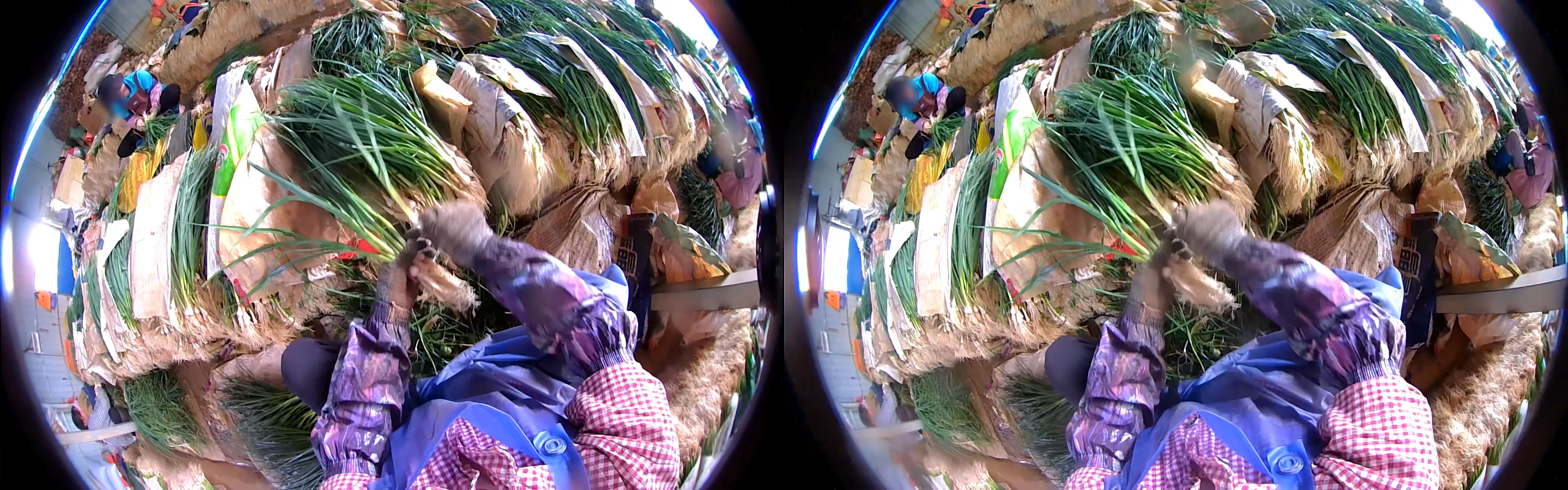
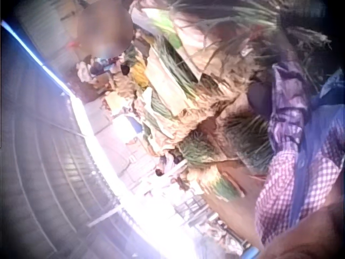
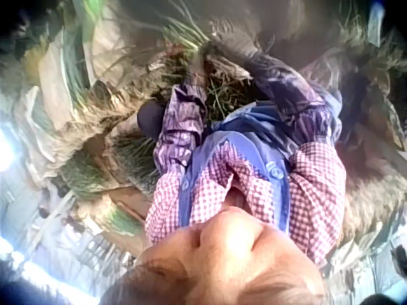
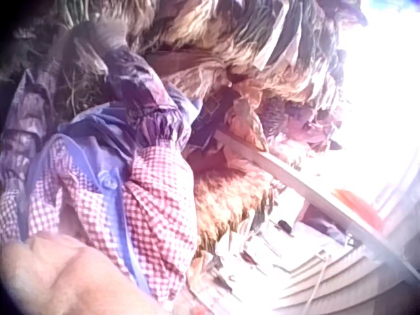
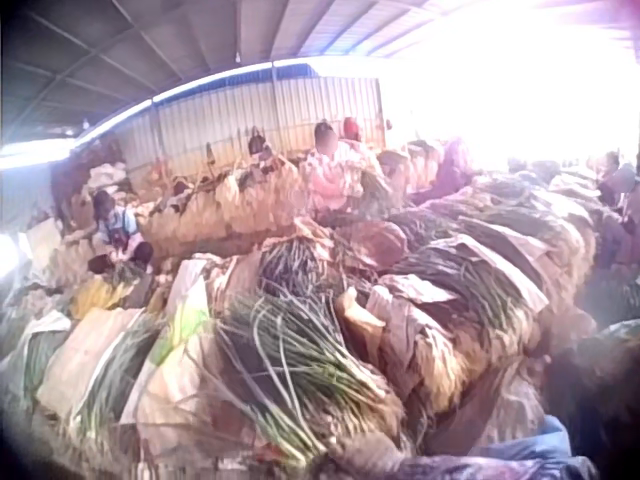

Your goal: The person bundles green onions, removing outer leaves and debris by hand, and places them onto a large stack.

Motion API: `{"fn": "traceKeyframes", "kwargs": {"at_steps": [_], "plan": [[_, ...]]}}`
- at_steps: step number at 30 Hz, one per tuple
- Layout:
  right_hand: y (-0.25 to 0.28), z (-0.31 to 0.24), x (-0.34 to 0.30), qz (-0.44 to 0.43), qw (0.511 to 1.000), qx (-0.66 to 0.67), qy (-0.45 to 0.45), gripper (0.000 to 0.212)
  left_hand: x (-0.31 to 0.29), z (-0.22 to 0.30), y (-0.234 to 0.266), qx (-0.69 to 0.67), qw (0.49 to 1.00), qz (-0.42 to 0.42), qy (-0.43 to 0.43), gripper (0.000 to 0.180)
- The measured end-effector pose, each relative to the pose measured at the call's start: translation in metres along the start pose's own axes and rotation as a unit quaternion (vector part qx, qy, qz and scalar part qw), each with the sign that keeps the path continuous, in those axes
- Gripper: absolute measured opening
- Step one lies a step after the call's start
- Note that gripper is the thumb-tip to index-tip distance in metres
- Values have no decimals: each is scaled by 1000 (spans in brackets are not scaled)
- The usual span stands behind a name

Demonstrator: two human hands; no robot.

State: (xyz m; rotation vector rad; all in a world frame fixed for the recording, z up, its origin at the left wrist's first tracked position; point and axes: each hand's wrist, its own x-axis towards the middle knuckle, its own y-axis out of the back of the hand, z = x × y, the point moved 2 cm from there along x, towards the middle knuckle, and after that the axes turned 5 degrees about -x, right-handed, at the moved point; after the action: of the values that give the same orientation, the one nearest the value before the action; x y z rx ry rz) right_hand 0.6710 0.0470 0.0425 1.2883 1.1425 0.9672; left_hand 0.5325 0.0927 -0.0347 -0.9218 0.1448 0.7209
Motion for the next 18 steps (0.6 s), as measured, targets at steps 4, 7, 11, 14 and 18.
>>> {"fn": "traceKeyframes", "kwargs": {"at_steps": [4, 7, 11, 14, 18], "plan": [[-20, -20, -34, 15, 985, 169, 39, 20, 8, -9, 26, -82, 996, -28, 31, 25], [-37, 14, -36, 47, 836, 528, -142, 29, -20, -4, -17, -101, 993, 22, 51, 26], [-45, -9, -7, -84, 868, 490, 8, 24, -36, 2, -4, 87, 995, 48, -5, 26], [-36, 1, 2, -34, 989, 138, -28, 12, -63, 16, 17, 32, 987, 153, -28, 19], [-20, 79, 26, 252, 919, 190, -235, 24, -60, 26, 24, -131, 989, 11, -70, 28]]}}
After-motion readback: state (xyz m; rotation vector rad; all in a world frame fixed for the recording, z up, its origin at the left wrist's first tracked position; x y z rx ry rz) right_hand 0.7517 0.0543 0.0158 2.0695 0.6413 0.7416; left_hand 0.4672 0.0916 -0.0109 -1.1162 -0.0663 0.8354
